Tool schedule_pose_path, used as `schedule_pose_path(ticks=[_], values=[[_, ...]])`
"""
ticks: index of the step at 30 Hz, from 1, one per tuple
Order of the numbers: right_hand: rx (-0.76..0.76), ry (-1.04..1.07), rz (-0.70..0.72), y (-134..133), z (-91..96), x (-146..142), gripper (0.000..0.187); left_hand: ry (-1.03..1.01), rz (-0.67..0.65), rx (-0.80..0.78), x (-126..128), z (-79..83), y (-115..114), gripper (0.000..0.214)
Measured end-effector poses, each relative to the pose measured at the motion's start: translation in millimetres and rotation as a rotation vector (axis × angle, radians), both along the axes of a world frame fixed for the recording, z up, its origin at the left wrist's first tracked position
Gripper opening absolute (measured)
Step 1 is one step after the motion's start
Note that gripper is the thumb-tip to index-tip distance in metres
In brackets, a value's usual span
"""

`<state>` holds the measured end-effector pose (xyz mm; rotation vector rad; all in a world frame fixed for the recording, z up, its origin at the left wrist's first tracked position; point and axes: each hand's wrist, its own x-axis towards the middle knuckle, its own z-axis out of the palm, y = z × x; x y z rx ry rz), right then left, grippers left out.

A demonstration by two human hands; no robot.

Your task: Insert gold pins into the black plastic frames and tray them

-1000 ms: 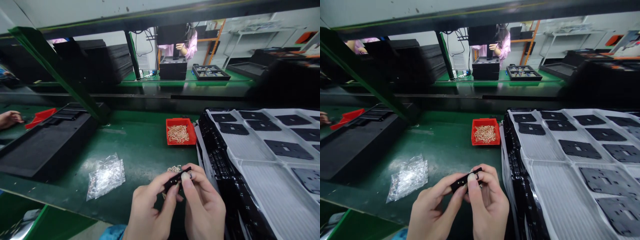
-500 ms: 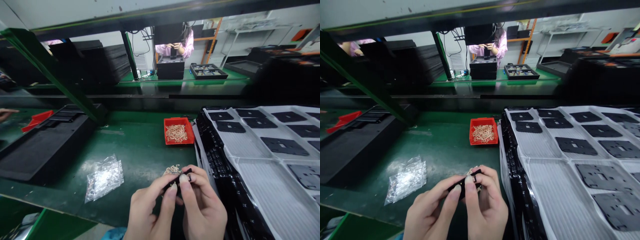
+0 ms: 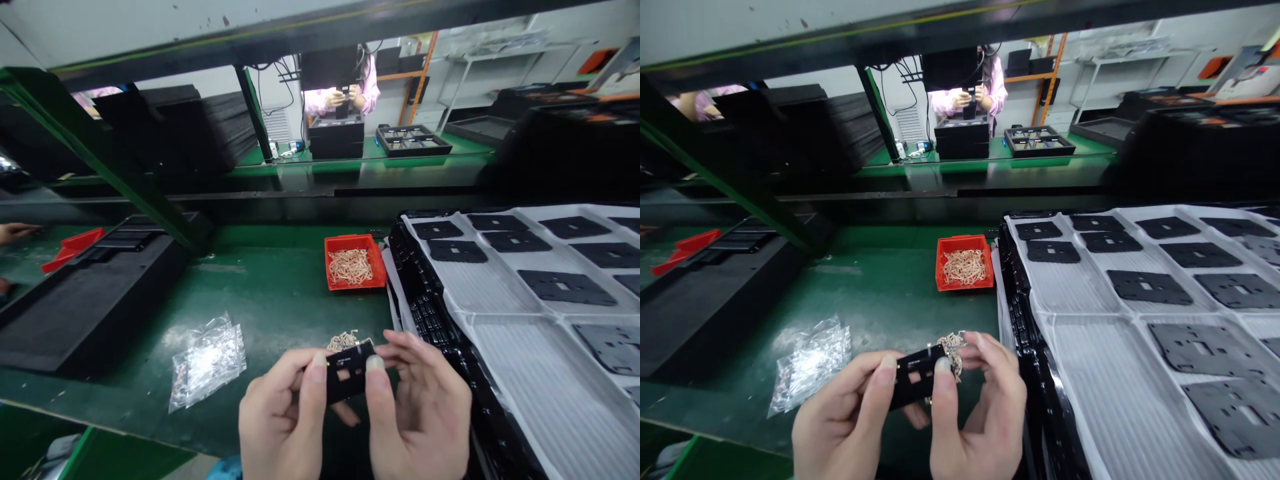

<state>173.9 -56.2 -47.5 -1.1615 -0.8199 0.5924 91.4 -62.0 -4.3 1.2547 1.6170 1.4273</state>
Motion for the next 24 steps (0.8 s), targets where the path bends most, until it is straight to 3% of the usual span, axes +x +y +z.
schedule_pose_path(ticks=[2, 8, 24], values=[[-0.043, 0.014, 0.082, 0.6, 0.1, 5.6, 0.010, -0.087, -0.001, -0.051, 1.4, 4.2, -0.5, 0.029], [-0.053, 0.139, 0.297, -2.8, 5.7, 9.3, 0.024, -0.148, -0.007, -0.088, -0.6, 7.2, -0.7, 0.032], [0.060, 0.092, 0.295, -6.5, -1.8, 2.0, 0.028, -0.179, -0.003, -0.069, 2.4, -1.5, -9.9, 0.034]])
